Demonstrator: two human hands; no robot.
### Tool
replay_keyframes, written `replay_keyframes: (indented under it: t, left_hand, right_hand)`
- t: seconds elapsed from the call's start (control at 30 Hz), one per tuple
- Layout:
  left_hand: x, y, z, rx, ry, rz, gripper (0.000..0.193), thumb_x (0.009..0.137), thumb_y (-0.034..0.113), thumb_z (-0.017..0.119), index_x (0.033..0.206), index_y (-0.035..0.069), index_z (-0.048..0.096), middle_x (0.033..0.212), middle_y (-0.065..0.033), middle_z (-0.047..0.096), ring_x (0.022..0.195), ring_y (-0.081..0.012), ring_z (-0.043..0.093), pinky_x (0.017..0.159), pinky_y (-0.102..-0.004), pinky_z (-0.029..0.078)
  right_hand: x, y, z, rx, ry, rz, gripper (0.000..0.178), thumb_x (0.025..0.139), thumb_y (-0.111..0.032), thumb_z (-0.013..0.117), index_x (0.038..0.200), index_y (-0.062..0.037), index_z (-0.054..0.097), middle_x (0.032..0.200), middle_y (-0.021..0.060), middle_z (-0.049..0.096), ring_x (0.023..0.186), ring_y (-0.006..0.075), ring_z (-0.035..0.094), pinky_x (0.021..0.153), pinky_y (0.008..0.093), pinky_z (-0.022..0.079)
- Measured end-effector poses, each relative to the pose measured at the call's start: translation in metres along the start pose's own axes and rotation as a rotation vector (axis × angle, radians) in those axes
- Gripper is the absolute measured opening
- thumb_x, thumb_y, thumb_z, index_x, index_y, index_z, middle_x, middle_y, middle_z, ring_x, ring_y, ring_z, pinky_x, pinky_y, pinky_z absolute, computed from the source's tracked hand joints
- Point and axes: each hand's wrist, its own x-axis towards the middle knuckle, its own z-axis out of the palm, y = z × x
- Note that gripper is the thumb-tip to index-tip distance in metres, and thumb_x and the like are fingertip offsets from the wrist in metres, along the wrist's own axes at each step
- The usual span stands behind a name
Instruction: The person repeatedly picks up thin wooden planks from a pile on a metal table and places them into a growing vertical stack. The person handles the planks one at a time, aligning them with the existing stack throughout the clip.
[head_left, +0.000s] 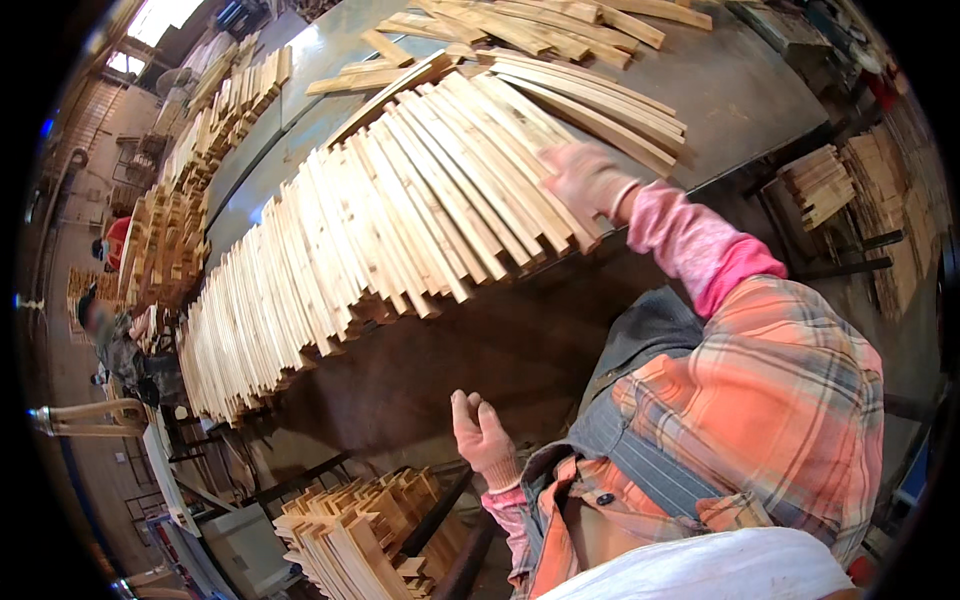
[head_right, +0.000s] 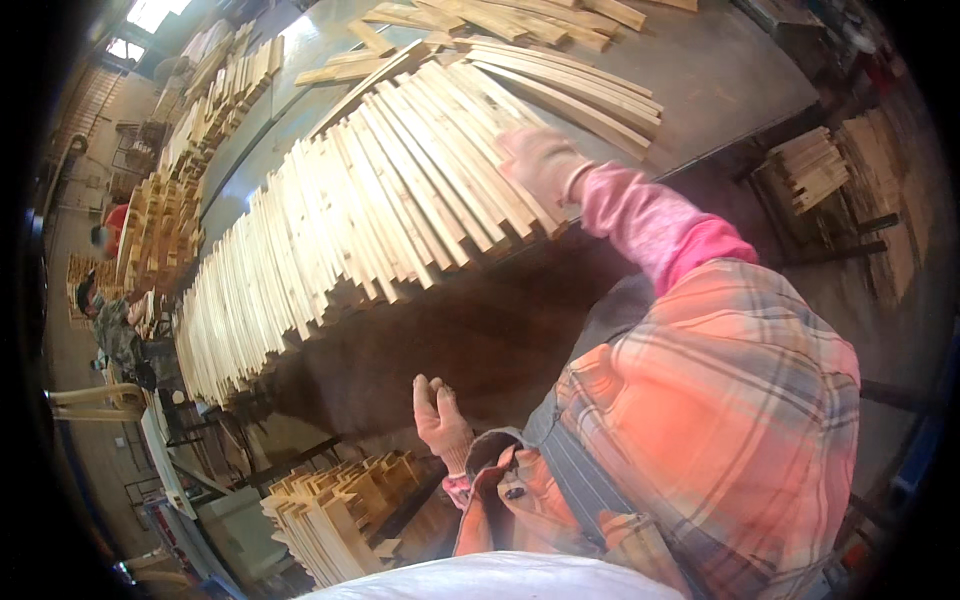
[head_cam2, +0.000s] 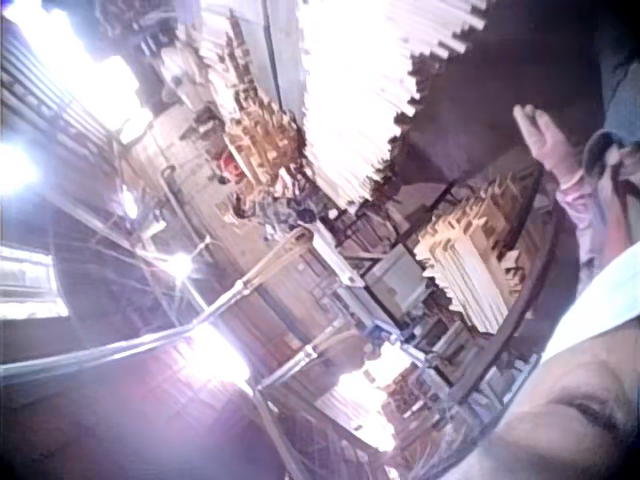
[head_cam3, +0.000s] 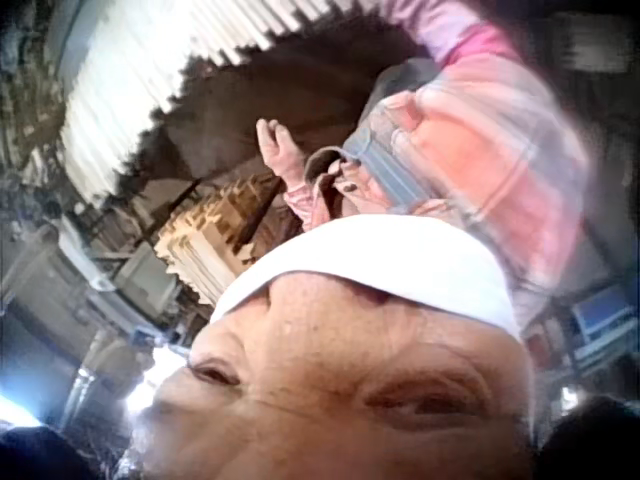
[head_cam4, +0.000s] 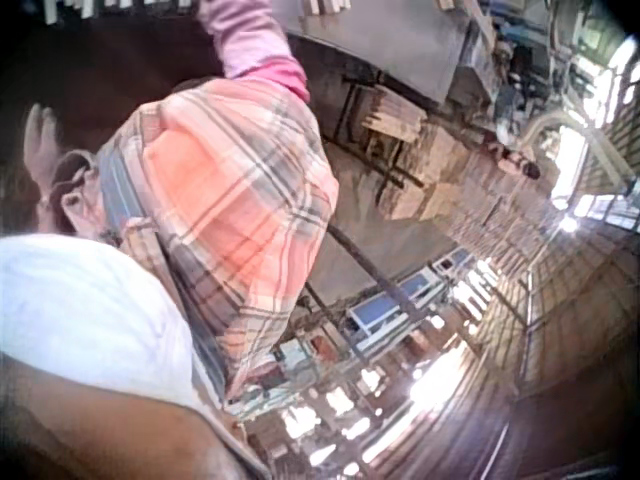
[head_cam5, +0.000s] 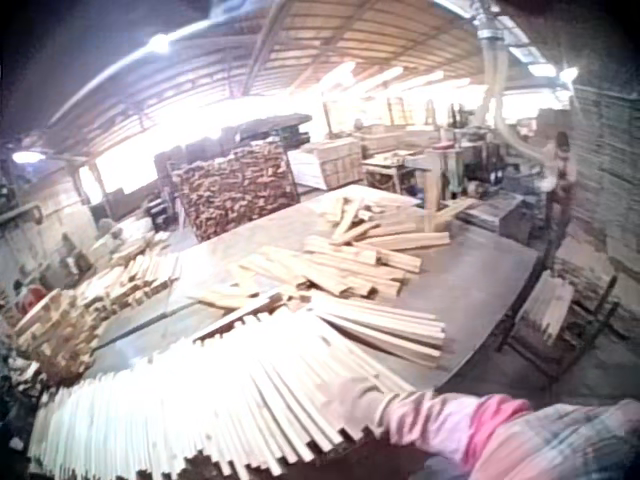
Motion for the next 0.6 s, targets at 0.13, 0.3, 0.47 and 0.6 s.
replay_keyframes:
  t: [0.13,0.3,0.47,0.6]
  left_hand:
    - [0.004,0.014,0.067,0.039,-0.111,0.106,0.049,0.100,0.001,0.062,0.146,-0.008,0.049,0.127,-0.0144,0.066,0.114,-0.0169,0.062,0.101,-0.0301,0.050]
    - [-0.001,0.049,0.194,-0.029,-0.231,0.112,0.048,0.099,-0.002,0.061,0.146,-0.007,0.050,0.125,-0.0135,0.067,0.112,-0.0164,0.064,0.102,-0.0302,0.050]
    - [0.000,0.062,0.320,0.255,-0.265,0.227,0.046,0.094,-0.001,0.067,0.140,-0.003,0.059,0.116,-0.0100,0.068,0.102,-0.0151,0.065,0.091,-0.0290,0.053]
    - [0.038,0.087,0.426,0.550,-0.313,0.496,0.048,0.092,0.007,0.070,0.137,-0.005,0.059,0.121,-0.0195,0.068,0.106,-0.0286,0.067,0.094,-0.0357,0.054]
  right_hand:
    - [0.025,0.129,-0.052,-0.188,-0.002,0.342,0.055,0.088,-0.036,0.073,0.132,-0.0047,0.062,0.129,0.0236,0.066,0.122,0.0394,0.063,0.103,0.0457,0.050]
    - [0.088,0.282,-0.056,-0.103,-0.120,0.450,0.067,0.086,-0.045,0.072,0.136,-0.0037,0.059,0.130,0.0236,0.066,0.122,0.0381,0.063,0.105,0.0442,0.048]
    - [0.093,0.298,-0.045,0.106,-0.387,0.361,0.054,0.080,-0.042,0.071,0.119,-0.0037,0.071,0.114,0.0229,0.072,0.105,0.0368,0.070,0.091,0.0429,0.055]
    - [0.066,0.306,-0.007,0.608,-0.696,0.228,0.048,0.081,-0.030,0.074,0.121,-0.0034,0.070,0.106,0.0185,0.076,0.098,0.0305,0.073,0.086,0.0428,0.056]
